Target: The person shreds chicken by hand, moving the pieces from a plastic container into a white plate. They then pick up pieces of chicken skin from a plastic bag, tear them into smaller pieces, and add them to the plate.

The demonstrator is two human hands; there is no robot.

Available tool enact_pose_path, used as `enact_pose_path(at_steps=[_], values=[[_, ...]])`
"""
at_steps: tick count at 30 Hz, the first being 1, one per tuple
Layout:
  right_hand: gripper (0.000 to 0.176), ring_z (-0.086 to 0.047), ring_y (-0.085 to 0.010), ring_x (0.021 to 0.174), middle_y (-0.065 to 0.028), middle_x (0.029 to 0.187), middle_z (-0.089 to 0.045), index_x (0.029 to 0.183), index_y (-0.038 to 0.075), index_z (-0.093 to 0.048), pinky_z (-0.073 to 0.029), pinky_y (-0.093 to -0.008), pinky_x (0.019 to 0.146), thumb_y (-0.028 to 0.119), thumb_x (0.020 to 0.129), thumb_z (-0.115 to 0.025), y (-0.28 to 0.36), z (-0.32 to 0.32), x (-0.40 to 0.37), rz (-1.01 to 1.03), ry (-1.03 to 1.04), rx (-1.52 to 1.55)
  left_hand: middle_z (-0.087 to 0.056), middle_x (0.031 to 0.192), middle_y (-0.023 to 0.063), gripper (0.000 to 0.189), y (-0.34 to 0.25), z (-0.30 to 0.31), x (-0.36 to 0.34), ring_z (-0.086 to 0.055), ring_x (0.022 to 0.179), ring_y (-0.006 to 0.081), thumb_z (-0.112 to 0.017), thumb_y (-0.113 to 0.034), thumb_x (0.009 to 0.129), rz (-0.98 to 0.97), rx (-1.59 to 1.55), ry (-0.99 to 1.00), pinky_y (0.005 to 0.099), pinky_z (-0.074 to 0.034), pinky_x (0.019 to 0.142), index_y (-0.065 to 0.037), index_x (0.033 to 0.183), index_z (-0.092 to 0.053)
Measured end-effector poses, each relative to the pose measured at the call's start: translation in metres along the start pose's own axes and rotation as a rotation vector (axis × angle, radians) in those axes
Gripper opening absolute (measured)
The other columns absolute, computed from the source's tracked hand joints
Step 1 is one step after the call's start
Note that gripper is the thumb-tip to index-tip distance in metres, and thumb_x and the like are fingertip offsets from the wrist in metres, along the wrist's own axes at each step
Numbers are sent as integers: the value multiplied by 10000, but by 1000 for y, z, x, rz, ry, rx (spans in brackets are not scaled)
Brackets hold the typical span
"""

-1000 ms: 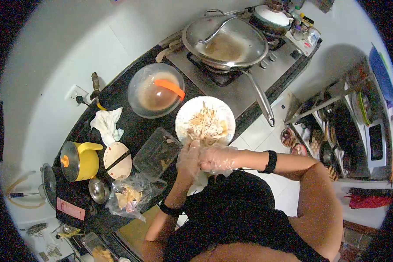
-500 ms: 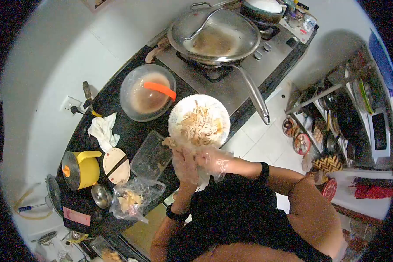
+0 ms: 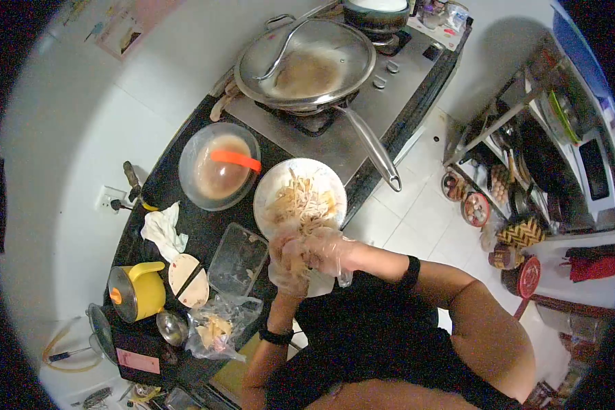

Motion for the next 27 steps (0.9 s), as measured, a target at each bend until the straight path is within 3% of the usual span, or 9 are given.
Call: enact_pose_path(at_steps=[5,8,10,13,16,20,22,25,27], values=[[134,-547,-292,656,-134,675,-532,789,45,-519,-447,-351,565,174,756,-522,-26,-12,-10,-495,323,484,-454,1127,153,270,-3,19,3,-482,979,349,-580,-181,772,-341,211,-64,420,-422,778,-140,1036,-544],[133,-536,-315,691,-135,701,-532,792,42,-497,-442,-356,579,155,735,-538,-39,-22,-10,-705,177,1029,-478,1082,135,410,-4,28,-3,-497,961,345,-599,-104,708,-58,497,187,435,-419,790,-183,1103,-525],[149,-522,-316,695,-140,713,-527,755,45,-492,-435,-357,604,177,736,-559,-11,15,15,-380,200,119,-494,1053,149,449,0,27,-4,-516,917,322,-584,-75,709,176,96,253,374,-433,771,-196,1135,-511],[257,-517,-242,696,-111,722,-525,762,39,-526,-428,-340,635,288,817,-490,-43,-1,7,-479,268,409,-530,987,181,381,-3,35,0,-542,881,284,-575,-92,753,295,59,408,353,-460,713,-113,1116,-461],[394,-494,-177,688,-77,718,-524,780,27,-548,-421,-328,635,379,868,-395,-40,0,12,-579,264,639,-561,924,146,228,9,30,-5,-570,802,263,-522,-80,798,798,-513,122,328,-465,687,-43,1020,-485],[387,-482,-155,520,-45,600,-503,719,42,-525,-415,-286,501,379,865,-404,-39,-2,22,-580,338,610,-560,902,164,110,21,15,-7,-565,748,286,-471,-91,843,815,-545,-18,338,-459,693,-12,916,-493],[257,-421,-121,437,-2,508,-434,621,110,-451,-350,-244,413,237,841,-409,-32,-20,18,-756,317,1682,-566,826,144,124,20,15,-3,-554,725,291,-469,-105,848,698,-51,243,344,-447,694,-5,915,-496],[350,-382,-105,350,14,465,-401,599,144,-414,-293,-247,310,361,873,-395,-11,-25,15,-816,532,2444,-540,801,135,116,25,10,-5,-533,740,299,-485,-81,812,271,104,-133,354,-429,681,-36,916,-508],[343,-389,-99,352,17,462,-399,600,146,-408,-288,-243,305,346,878,-389,2,-27,8,-903,581,2638,-531,794,136,165,35,20,-4,-527,746,300,-494,-71,784,179,284,-57,357,-420,676,-40,945,-517]])
Point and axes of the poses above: each hand's wrist, its own x-axis towards the middle knuckle, its own z-axis out of the back of the hand, y = z × x, the point moved 3 cm from there along x, towards the middle knuckle
